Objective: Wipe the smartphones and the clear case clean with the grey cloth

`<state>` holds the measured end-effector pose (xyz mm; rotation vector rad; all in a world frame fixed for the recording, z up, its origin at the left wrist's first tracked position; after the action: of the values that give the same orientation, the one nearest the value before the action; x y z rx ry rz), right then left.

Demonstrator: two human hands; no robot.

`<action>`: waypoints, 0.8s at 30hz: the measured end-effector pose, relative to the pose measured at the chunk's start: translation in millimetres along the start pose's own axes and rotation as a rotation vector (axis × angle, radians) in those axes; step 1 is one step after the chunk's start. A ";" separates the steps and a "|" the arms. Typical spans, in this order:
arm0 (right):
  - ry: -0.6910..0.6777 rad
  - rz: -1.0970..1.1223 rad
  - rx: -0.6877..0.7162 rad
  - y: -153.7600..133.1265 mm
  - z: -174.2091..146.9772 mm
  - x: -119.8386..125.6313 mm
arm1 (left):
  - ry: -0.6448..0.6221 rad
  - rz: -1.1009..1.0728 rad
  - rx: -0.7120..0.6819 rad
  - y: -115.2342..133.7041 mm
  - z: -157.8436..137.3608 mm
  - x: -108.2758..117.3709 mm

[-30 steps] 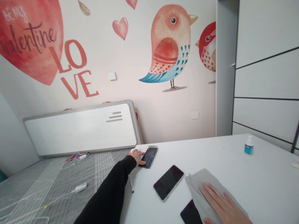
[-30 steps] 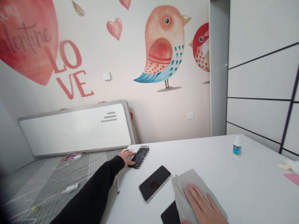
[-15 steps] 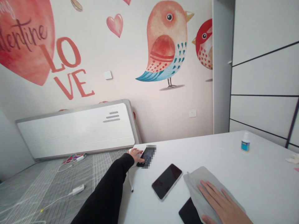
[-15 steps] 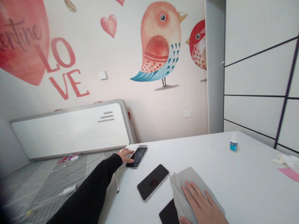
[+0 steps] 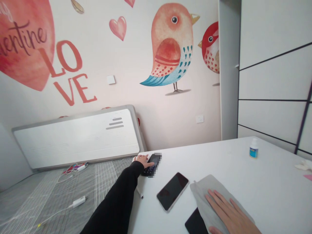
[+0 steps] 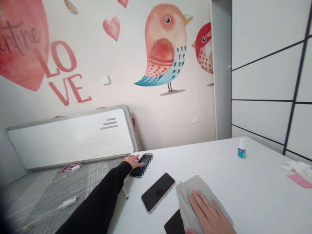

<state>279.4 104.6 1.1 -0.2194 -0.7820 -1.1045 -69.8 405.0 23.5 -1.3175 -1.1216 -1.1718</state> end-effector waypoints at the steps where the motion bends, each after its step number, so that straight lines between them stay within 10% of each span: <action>1: -0.007 0.009 -0.008 1.2 -1.4 -1.5 | 0.001 0.004 0.009 -0.6 -1.5 1.6; 24: 0.016 -0.024 -0.014 1.9 -11.1 -10.8 | -0.051 0.073 0.216 31.6 -46.7 9.4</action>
<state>283.7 107.3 -13.6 -0.2131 -0.7646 -1.1331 -40.4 356.5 31.0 -1.2161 -1.1911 -0.9401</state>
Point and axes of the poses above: each hand's wrist, its own z-axis towards the middle knuckle, its own x-axis out of the back of the hand, y = z × x, the point moved 9 cm from there along z, towards the middle knuckle, and after that the axes turned 1 degree about -x, right-handed, at the moved point
